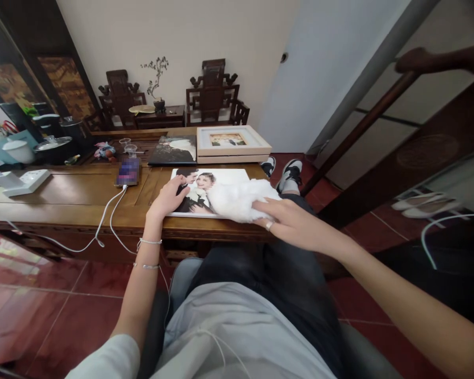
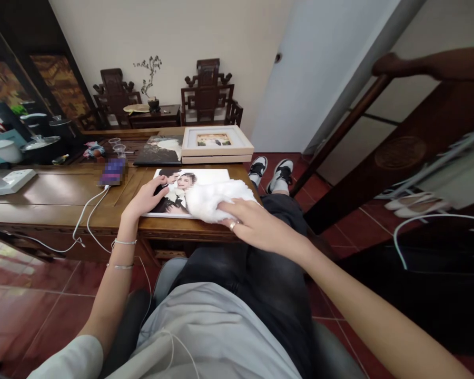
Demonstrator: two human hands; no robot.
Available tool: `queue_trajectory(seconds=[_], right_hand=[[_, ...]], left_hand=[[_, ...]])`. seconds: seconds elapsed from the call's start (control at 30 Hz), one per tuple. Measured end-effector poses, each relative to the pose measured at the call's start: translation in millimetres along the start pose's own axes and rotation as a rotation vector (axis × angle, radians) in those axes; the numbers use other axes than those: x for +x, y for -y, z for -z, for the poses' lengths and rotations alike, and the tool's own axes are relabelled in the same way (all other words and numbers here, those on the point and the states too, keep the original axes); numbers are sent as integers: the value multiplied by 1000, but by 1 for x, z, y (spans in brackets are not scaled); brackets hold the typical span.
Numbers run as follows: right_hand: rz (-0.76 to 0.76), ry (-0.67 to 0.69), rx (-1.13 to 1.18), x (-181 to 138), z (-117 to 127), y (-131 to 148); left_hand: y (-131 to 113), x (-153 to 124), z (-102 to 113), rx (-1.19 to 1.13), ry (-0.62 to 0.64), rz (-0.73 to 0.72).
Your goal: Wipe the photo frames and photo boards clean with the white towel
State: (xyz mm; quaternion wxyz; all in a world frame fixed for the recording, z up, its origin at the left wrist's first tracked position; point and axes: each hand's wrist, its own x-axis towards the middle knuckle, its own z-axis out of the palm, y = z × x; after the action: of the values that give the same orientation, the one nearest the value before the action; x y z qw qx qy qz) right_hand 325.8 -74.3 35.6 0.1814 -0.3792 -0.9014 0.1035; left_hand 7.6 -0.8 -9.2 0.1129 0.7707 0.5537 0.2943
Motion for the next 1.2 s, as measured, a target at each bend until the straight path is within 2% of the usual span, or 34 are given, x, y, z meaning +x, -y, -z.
queue_trajectory(seconds=[0.23, 0.37, 0.5, 0.73, 0.83, 0.9, 0.97, 1.2], right_hand=[[-146, -70, 46, 94, 3, -64], [-234, -115, 49, 122, 6, -87], [-223, -97, 85, 105, 2, -75], [-75, -56, -31, 0, -13, -2], [-22, -38, -8, -26, -12, 14], [-12, -22, 1, -24, -9, 14], [-22, -14, -8, -8, -7, 6], [-110, -61, 22, 90, -9, -57]], left_hand=[[-2, 0, 4, -7, 18, -9], [-7, 0, 5, -10, 20, 3], [-9, 0, 4, -13, 9, 23], [-5, 0, 0, -9, -6, 28], [-3, 0, -1, -1, 4, 26], [-2, 0, -1, 6, 10, 24], [-3, 0, -1, 15, 13, 20], [-7, -1, 3, 13, 19, -6]])
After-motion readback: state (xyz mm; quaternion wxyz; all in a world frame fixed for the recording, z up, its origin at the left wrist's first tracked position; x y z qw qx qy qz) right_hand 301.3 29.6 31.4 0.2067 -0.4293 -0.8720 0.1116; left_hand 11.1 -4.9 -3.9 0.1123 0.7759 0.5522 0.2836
